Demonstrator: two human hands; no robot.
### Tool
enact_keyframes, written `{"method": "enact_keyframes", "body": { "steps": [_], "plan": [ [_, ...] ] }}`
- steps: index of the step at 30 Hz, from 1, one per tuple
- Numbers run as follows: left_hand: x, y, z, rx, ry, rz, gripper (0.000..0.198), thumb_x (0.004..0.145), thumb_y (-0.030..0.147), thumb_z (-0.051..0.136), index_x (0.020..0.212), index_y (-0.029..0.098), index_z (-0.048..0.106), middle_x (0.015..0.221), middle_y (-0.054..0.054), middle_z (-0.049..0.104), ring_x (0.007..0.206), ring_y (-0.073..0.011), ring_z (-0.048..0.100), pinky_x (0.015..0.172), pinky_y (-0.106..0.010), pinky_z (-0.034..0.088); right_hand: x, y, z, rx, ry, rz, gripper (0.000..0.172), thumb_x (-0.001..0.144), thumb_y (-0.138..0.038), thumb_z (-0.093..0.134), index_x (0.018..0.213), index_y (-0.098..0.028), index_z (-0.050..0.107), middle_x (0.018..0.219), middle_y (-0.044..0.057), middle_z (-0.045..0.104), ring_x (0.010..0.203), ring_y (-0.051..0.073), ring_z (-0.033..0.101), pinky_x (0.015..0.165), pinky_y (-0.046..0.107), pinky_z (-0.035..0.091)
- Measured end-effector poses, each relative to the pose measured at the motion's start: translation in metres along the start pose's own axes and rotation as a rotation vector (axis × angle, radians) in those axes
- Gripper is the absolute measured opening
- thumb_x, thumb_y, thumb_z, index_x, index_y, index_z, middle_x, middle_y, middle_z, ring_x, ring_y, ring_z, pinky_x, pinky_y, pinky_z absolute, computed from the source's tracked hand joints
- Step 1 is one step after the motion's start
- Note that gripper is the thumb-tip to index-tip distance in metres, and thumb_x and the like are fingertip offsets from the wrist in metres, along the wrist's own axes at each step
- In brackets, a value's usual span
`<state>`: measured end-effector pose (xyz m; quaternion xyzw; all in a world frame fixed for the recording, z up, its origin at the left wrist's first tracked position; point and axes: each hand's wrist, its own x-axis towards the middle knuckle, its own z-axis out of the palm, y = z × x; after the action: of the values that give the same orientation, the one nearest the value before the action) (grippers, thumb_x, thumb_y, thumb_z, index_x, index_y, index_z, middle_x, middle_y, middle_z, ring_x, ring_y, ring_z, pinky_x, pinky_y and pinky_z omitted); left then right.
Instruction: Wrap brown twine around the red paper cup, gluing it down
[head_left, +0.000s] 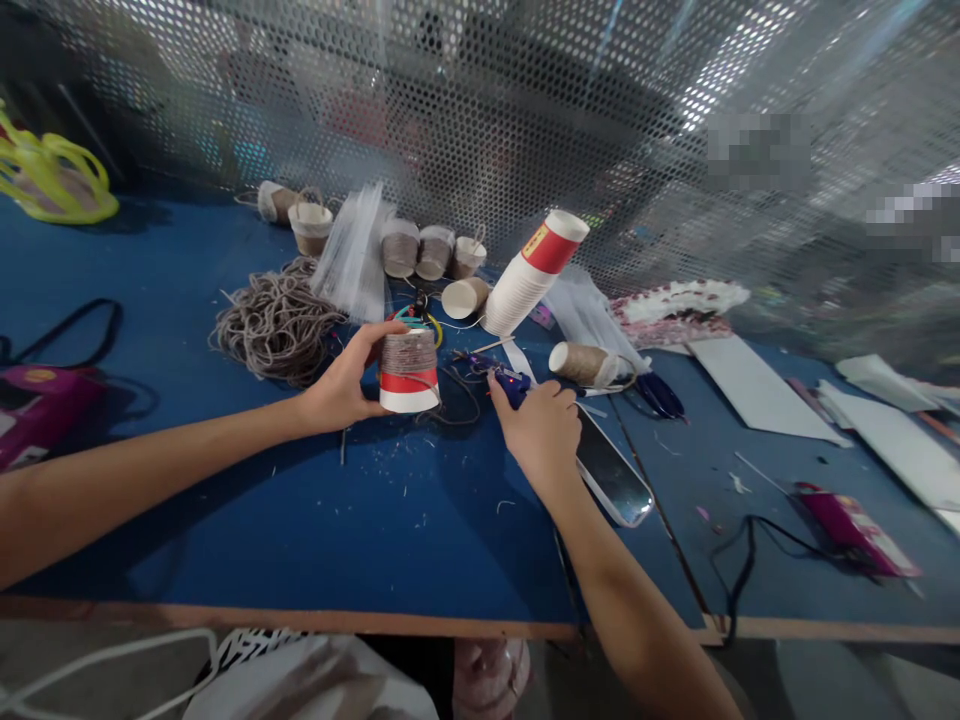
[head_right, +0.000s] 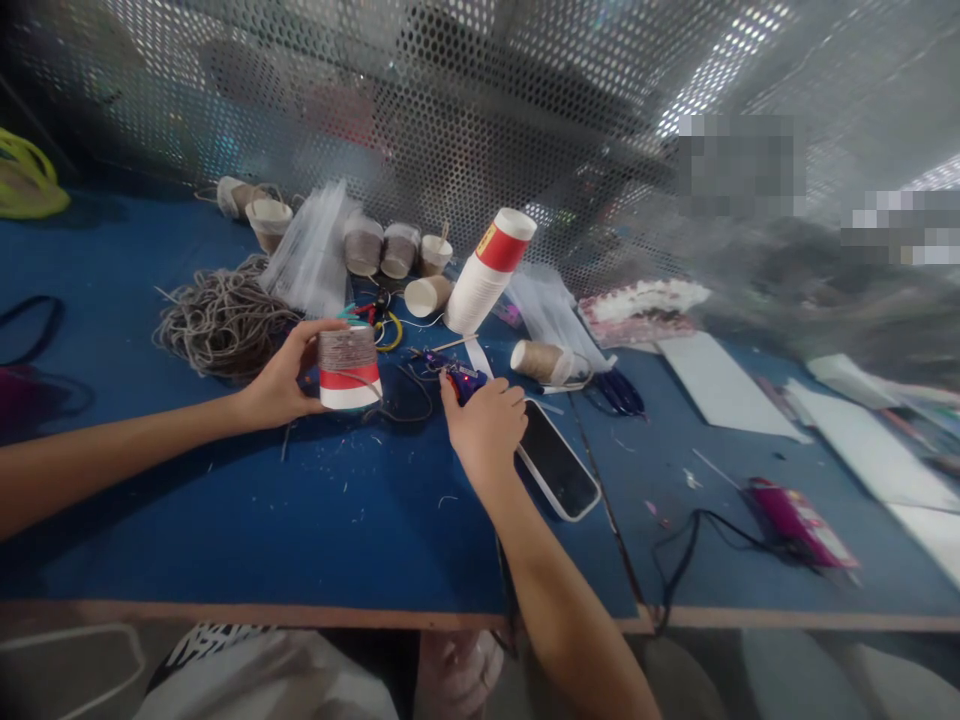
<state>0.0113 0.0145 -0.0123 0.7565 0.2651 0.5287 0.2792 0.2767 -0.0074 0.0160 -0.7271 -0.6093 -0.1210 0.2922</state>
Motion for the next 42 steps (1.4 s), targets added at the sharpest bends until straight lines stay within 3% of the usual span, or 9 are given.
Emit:
{"method": "enact_keyframes", "body": {
  "steps": [3,6,12,15,18,20,23,30,42],
  "plan": [
    [0.0,-0.002,0.001,-0.025,0.014,0.001,0.087,0.068,0.031,0.087,0.14,0.025,0.039,0.134,-0.015,0.053,0.122,-0.0299,0.06,0.106,-0.048,0.05,0.007,-0.002,0.004,-0.157,-0.201,0.09,0.075,0.071,-0.081,0.058,0.09,-0.008,0.06,0.08,0.025,0.065,0.082,0.041,0.067,0.071,0.056,0.053],
    [0.0,-0.002,0.001,-0.02,0.007,-0.002,0.088,0.067,0.03,0.088,0.14,0.026,0.039,0.135,-0.015,0.052,0.123,-0.0311,0.06,0.106,-0.049,0.05,0.01,-0.015,-0.001,-0.216,-0.382,0.089,0.076,0.072,-0.08,0.056,0.093,-0.007,0.065,0.081,0.025,0.068,0.084,0.042,0.07,0.072,0.053,0.053],
    [0.0,-0.002,0.0,-0.057,0.003,-0.019,0.09,0.067,0.031,0.088,0.141,0.026,0.037,0.141,-0.018,0.051,0.127,-0.0314,0.058,0.107,-0.049,0.049,0.017,-0.02,-0.016,-0.125,-0.513,0.132,0.042,0.081,-0.055,0.056,0.082,-0.014,0.066,0.081,0.021,0.07,0.088,0.039,0.071,0.072,0.045,0.052],
    [0.0,-0.003,0.0,-0.071,0.012,-0.03,0.09,0.067,0.031,0.088,0.14,0.026,0.036,0.143,-0.017,0.05,0.128,-0.0308,0.058,0.108,-0.048,0.049,0.021,-0.01,-0.017,-0.036,-0.465,0.155,0.032,0.078,-0.049,0.056,0.076,-0.018,0.06,0.08,0.018,0.069,0.087,0.037,0.069,0.074,0.044,0.051],
    [0.001,-0.004,0.0,-0.09,0.021,-0.041,0.091,0.067,0.033,0.088,0.141,0.026,0.035,0.144,-0.017,0.05,0.13,-0.0313,0.056,0.109,-0.05,0.047,0.022,-0.006,-0.015,0.119,-0.27,0.163,0.03,0.07,-0.048,0.061,0.079,-0.021,0.052,0.082,0.013,0.067,0.088,0.034,0.066,0.077,0.046,0.051],
    [0.001,-0.005,0.0,-0.093,0.031,-0.055,0.093,0.066,0.034,0.088,0.141,0.026,0.034,0.143,-0.016,0.05,0.13,-0.0316,0.056,0.11,-0.051,0.046,0.018,-0.007,-0.015,0.333,-0.178,0.167,0.035,0.066,-0.047,0.065,0.082,-0.023,0.045,0.074,0.006,0.064,0.076,0.028,0.064,0.07,0.043,0.052],
    [0.001,-0.006,0.0,-0.079,0.059,-0.075,0.091,0.066,0.034,0.088,0.14,0.025,0.036,0.143,-0.016,0.049,0.13,-0.0318,0.055,0.11,-0.049,0.046,0.006,-0.015,-0.018,0.583,-0.191,0.099,0.04,0.068,-0.049,0.066,0.085,-0.026,0.038,0.065,-0.003,0.055,0.058,0.019,0.058,0.057,0.036,0.049],
    [0.0,-0.005,-0.003,-0.018,0.065,-0.129,0.089,0.065,0.033,0.088,0.138,0.026,0.038,0.143,-0.015,0.048,0.133,-0.0325,0.051,0.111,-0.049,0.045,-0.016,-0.03,-0.022,0.582,-0.147,-0.162,0.044,0.073,-0.043,0.066,0.085,-0.028,0.026,0.062,-0.008,0.046,0.047,0.013,0.049,0.043,0.029,0.039],
    [-0.001,-0.006,-0.004,0.04,0.068,-0.115,0.09,0.065,0.033,0.088,0.141,0.028,0.04,0.142,-0.014,0.05,0.132,-0.0332,0.052,0.109,-0.05,0.046,-0.017,-0.03,-0.018,0.577,-0.133,-0.208,0.044,0.075,-0.04,0.064,0.085,-0.028,0.022,0.064,-0.01,0.04,0.047,0.011,0.047,0.042,0.026,0.036]
  ]
}}
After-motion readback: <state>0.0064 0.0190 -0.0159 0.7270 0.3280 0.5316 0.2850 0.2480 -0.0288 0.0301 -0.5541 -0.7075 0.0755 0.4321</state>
